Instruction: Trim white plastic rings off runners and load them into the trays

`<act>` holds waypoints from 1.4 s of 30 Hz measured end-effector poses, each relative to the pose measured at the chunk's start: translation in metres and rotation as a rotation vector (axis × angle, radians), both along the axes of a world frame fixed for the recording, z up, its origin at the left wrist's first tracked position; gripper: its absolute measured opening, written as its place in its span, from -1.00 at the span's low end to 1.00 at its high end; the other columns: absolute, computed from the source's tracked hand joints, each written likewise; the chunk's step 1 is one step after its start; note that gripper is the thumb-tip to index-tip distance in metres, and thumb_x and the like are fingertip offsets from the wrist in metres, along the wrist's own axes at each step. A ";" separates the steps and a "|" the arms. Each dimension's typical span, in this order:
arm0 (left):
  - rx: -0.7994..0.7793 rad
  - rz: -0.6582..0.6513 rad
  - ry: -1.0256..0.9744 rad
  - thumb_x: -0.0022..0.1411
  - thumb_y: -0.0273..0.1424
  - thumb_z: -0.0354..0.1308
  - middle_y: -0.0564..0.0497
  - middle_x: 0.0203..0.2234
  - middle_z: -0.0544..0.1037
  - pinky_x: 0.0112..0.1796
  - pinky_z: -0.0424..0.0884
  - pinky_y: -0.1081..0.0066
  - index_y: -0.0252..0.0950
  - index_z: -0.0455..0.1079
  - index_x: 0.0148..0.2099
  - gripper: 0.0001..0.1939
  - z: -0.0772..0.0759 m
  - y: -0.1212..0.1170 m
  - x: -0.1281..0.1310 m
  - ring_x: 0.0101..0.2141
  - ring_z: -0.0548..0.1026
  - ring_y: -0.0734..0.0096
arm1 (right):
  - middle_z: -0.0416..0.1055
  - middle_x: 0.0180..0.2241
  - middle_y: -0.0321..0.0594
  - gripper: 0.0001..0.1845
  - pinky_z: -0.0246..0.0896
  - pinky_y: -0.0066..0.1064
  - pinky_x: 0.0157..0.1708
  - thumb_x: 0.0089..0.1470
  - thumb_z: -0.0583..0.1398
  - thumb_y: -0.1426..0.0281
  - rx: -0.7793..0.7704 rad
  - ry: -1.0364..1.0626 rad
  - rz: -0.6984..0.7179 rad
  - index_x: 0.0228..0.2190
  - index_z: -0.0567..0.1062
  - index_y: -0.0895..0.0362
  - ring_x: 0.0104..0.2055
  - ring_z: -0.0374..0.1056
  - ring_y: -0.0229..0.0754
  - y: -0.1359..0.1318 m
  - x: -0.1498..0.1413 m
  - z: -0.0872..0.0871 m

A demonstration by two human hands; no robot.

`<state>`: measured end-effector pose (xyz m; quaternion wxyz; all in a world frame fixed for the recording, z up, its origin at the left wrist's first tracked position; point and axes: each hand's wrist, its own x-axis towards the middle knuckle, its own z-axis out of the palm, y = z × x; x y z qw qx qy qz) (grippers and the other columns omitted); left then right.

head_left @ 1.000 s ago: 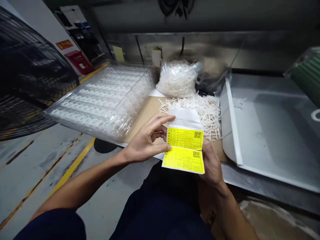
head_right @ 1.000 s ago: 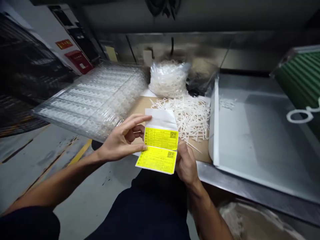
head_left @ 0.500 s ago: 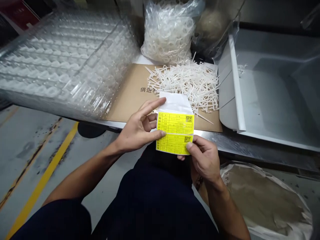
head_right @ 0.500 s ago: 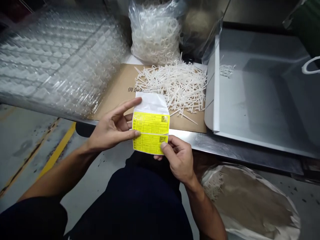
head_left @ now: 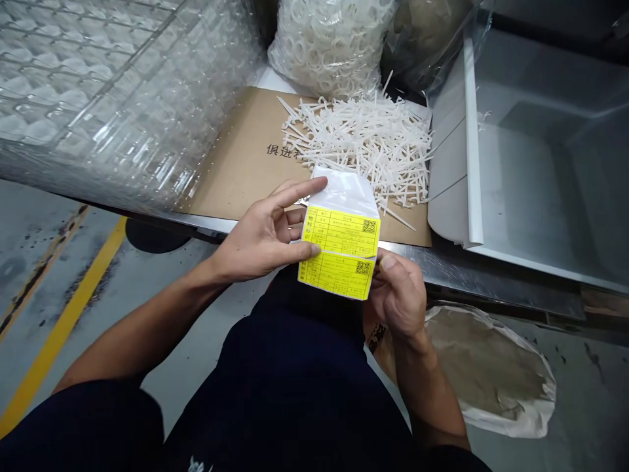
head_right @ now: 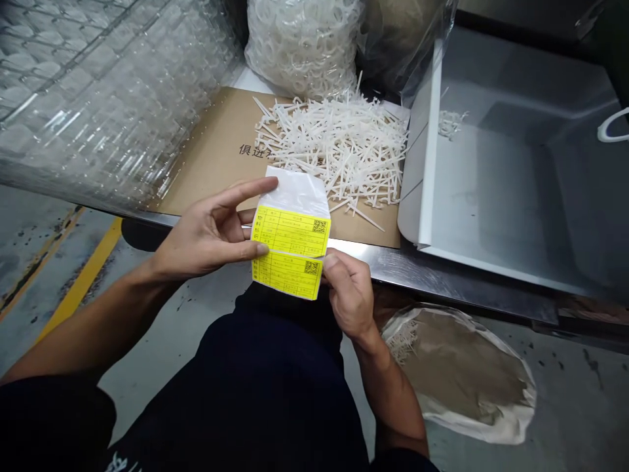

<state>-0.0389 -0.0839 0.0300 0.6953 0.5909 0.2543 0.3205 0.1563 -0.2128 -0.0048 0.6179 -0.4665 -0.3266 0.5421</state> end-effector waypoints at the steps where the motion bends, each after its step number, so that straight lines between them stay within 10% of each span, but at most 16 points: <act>1: -0.004 -0.001 0.007 0.07 -0.43 0.53 -0.12 0.39 0.23 0.13 0.62 0.11 -0.10 0.40 0.36 -0.18 0.000 0.000 0.000 0.24 0.48 -0.16 | 0.36 -0.55 -0.26 -0.53 0.19 -0.35 -0.51 0.27 0.25 0.00 0.002 -0.015 -0.007 -0.48 0.59 0.09 -0.51 0.27 -0.17 0.001 0.000 -0.001; 42: -0.029 0.051 -0.133 0.12 -0.37 0.50 -0.18 0.23 0.48 0.00 0.67 0.16 -0.13 0.31 0.40 -0.16 -0.033 0.024 0.011 0.10 0.59 0.02 | 0.27 -0.69 -0.41 -0.66 0.04 -0.46 -0.69 0.21 0.27 0.28 -0.053 -0.593 -0.158 -0.58 0.49 0.10 -0.67 0.14 -0.32 0.043 0.015 0.008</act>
